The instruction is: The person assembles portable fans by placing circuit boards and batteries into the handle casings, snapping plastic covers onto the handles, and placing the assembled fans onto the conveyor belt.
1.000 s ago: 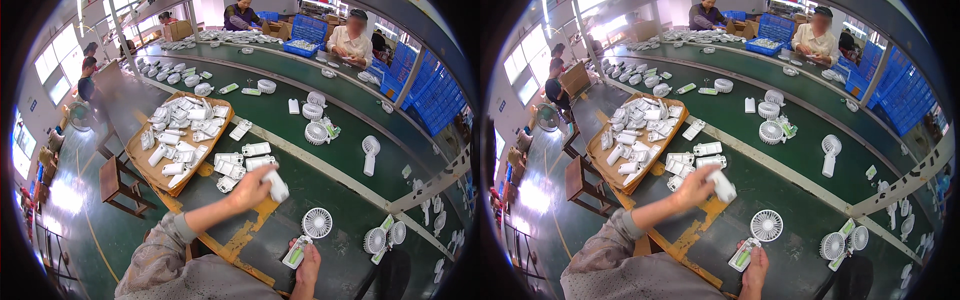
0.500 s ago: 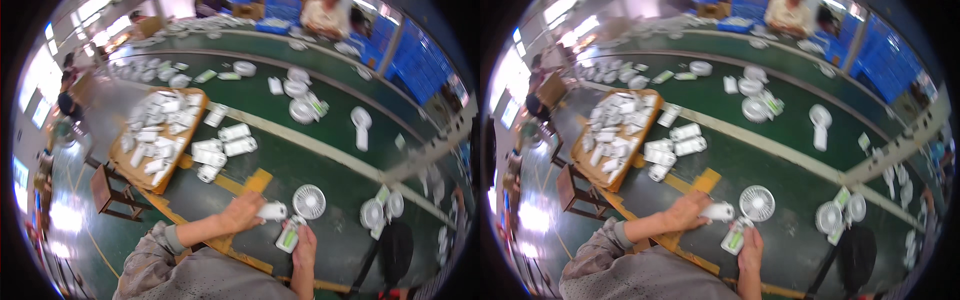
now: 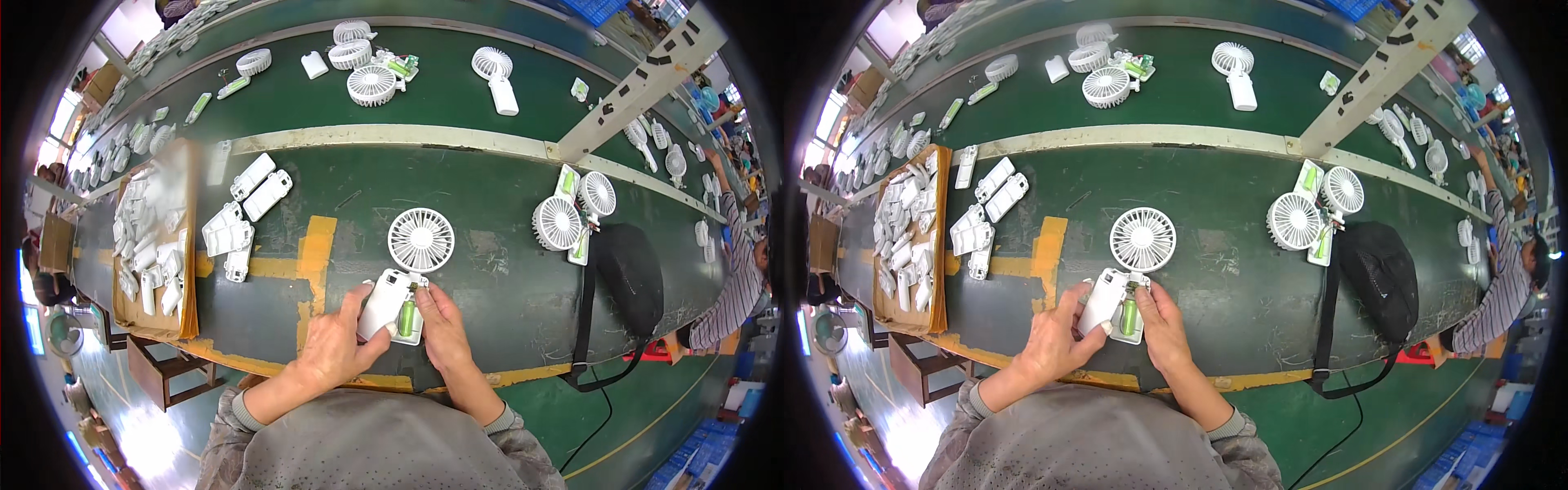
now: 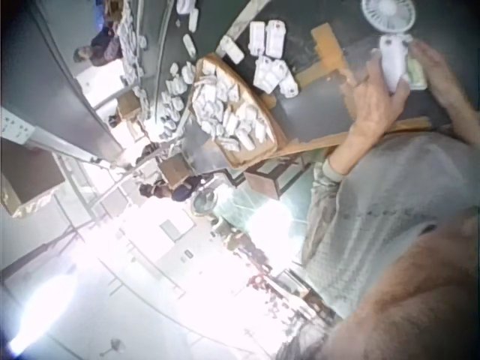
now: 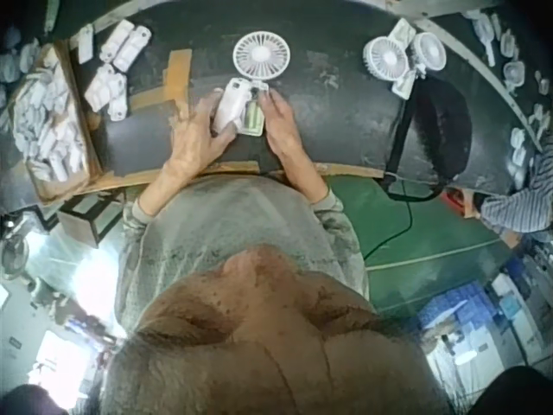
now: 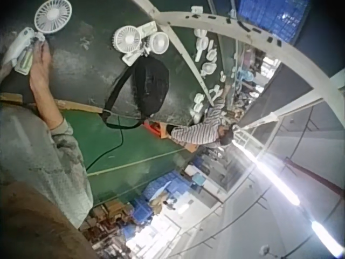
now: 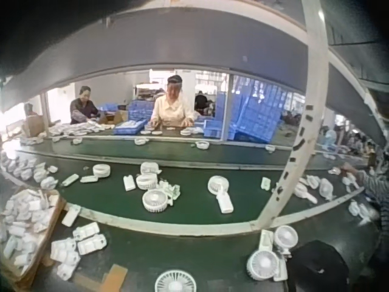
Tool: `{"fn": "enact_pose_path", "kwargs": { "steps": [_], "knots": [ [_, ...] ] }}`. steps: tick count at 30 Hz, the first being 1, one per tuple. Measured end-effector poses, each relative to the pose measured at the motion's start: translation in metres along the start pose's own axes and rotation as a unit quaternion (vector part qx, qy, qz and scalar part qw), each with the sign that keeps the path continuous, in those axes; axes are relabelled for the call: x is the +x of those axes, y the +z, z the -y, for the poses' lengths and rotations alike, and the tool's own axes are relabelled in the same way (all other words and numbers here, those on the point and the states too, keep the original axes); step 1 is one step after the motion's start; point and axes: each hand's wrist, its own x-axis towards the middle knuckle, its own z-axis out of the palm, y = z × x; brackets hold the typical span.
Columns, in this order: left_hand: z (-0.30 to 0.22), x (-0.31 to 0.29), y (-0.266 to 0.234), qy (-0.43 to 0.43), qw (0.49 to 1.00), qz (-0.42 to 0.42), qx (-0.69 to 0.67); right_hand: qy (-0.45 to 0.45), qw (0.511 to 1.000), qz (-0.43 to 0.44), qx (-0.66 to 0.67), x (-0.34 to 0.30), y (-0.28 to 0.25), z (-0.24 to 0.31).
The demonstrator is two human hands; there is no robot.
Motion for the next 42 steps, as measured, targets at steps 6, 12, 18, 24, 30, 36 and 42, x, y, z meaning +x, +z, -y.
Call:
{"fn": "enact_pose_path", "kwargs": {
  "steps": [6, 12, 18, 24, 30, 36, 42],
  "knots": [
    [-0.004, -0.001, 0.015, 0.046, 0.997, -0.002, 0.057, 0.006, 0.999, 0.034, 0.007, -0.005, 0.000, 0.002],
    [-0.003, 0.002, 0.020, 0.065, 0.994, -0.022, 0.083, 0.035, 0.996, 0.075, 0.036, -0.009, 0.000, 0.008],
    [0.000, 0.001, 0.023, 0.079, 0.990, -0.035, 0.109, 0.027, 0.991, 0.128, 0.021, -0.006, 0.000, 0.007],
    [0.003, 0.001, 0.021, 0.109, 0.983, -0.029, 0.147, 0.009, 0.988, 0.152, -0.019, -0.007, 0.003, 0.012],
    [0.007, 0.000, 0.024, 0.140, 0.979, -0.029, 0.149, 0.003, 0.987, 0.157, -0.035, -0.009, 0.005, 0.018],
    [0.011, 0.002, 0.026, 0.186, 0.972, -0.054, 0.130, 0.015, 0.986, 0.154, -0.064, -0.011, 0.004, 0.015],
    [0.012, 0.000, 0.023, 0.160, 0.979, -0.027, 0.123, 0.038, 0.987, 0.151, -0.027, -0.012, 0.005, 0.016]
  ]
}}
